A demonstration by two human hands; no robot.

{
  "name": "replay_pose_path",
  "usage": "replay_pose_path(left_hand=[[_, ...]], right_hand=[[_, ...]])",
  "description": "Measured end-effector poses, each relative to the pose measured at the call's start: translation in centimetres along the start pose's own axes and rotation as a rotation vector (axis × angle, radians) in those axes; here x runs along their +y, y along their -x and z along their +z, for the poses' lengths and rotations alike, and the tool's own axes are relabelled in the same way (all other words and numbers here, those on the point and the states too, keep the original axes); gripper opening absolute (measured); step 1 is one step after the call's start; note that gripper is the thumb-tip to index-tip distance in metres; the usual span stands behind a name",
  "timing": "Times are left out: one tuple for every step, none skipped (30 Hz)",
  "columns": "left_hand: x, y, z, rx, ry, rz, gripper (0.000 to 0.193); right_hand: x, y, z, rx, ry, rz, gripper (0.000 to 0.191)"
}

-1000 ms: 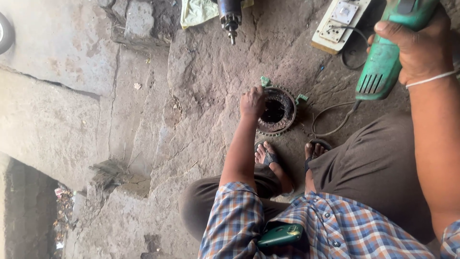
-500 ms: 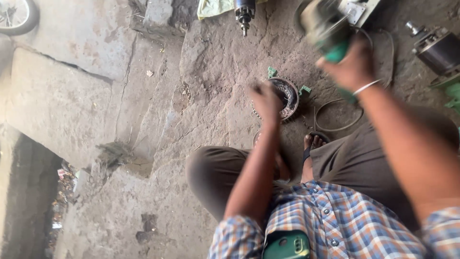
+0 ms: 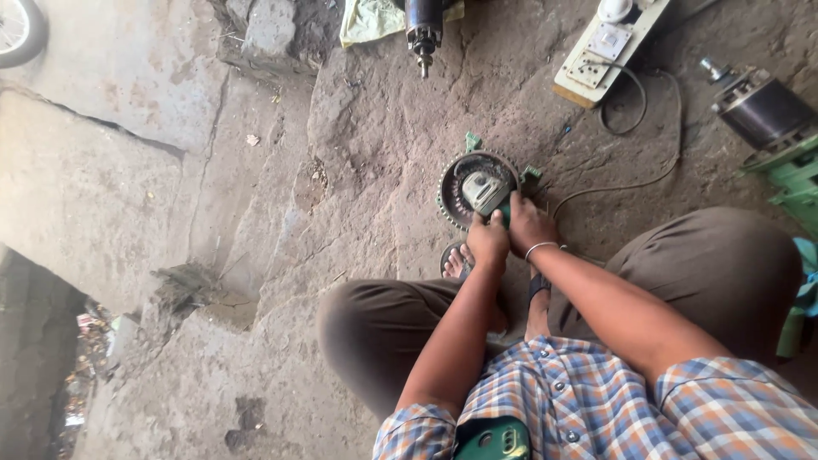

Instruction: The person uses a handheld angle grinder to grind the interior of a cylindrical motor component. They repeatedly apply the grinder to the inner surface, pause to inspect, and continue grinding.

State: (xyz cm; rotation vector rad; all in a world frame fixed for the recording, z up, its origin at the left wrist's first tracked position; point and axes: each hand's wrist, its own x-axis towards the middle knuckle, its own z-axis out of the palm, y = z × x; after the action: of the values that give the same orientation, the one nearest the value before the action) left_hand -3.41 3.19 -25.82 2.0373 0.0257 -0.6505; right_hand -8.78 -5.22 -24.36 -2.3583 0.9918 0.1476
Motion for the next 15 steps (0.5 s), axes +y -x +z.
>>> replay_pose_path(left_hand=[[-0.1, -0.2, 0.1, 0.039, -0.049, 0.004, 0.049], [0.0, -0.6, 0.1, 0.075, -0.103, 0.012, 0.053], [0.0, -0.8, 0.1, 0.106, -0.16, 0.021, 0.057], [0.1, -1.0, 0.1, 0.077, -0.171, -0.007, 0.055], [0.2, -1.3, -0.1, 0.046, -0.183, -0.034, 0.054], [0.2, -1.5, -0.2, 0.014, -0.197, -0.06, 0.052], [0.2, -1.7, -0.3, 0.008, -0.169, -0.052, 0.054], [0.1, -1.9, -0.5, 0.002, -0.142, -0.044, 0.057], [0.0, -1.9, -0.5, -0.003, -0.114, -0.038, 0.059], [-0.2, -2.0, -0.5, 0.012, -0.117, -0.024, 0.061], [-0.4, -2.2, -0.5, 0.03, -0.12, -0.011, 0.063], [-0.5, -2.3, -0.6, 0.049, -0.123, 0.001, 0.065], [-0.7, -2.4, -0.6, 0.045, -0.139, 0.004, 0.065], [-0.8, -2.6, -0.6, 0.044, -0.153, 0.005, 0.065], [-0.8, -2.7, -0.6, 0.046, -0.165, 0.006, 0.065]], right_hand=[[-0.2, -0.2, 0.2, 0.009, 0.006, -0.014, 0.035], [-0.4, -0.3, 0.3, 0.019, 0.009, -0.023, 0.032], [-0.6, -0.5, 0.4, 0.036, 0.017, -0.023, 0.031], [-0.8, -0.5, 0.5, 0.052, 0.026, -0.022, 0.03], [-1.1, -0.6, 0.6, 0.069, 0.034, -0.019, 0.029], [-1.3, -0.7, 0.6, 0.075, 0.041, -0.004, 0.031], [-1.5, -0.7, 0.6, 0.082, 0.049, 0.011, 0.033], [-1.6, -0.8, 0.6, 0.088, 0.055, 0.025, 0.035], [-1.8, -0.9, 0.6, 0.077, 0.052, 0.031, 0.036], [-1.9, -1.1, 0.6, 0.065, 0.047, 0.034, 0.036], [-2.0, -1.3, 0.6, 0.053, 0.041, 0.036, 0.037], [-2.1, -1.4, 0.7, 0.041, 0.046, 0.044, 0.036], [-2.1, -1.6, 0.7, 0.029, 0.05, 0.05, 0.035], [-2.2, -1.7, 0.8, 0.014, 0.055, 0.052, 0.034], [-2.2, -1.9, 0.8, 0.01, 0.041, 0.056, 0.035]])
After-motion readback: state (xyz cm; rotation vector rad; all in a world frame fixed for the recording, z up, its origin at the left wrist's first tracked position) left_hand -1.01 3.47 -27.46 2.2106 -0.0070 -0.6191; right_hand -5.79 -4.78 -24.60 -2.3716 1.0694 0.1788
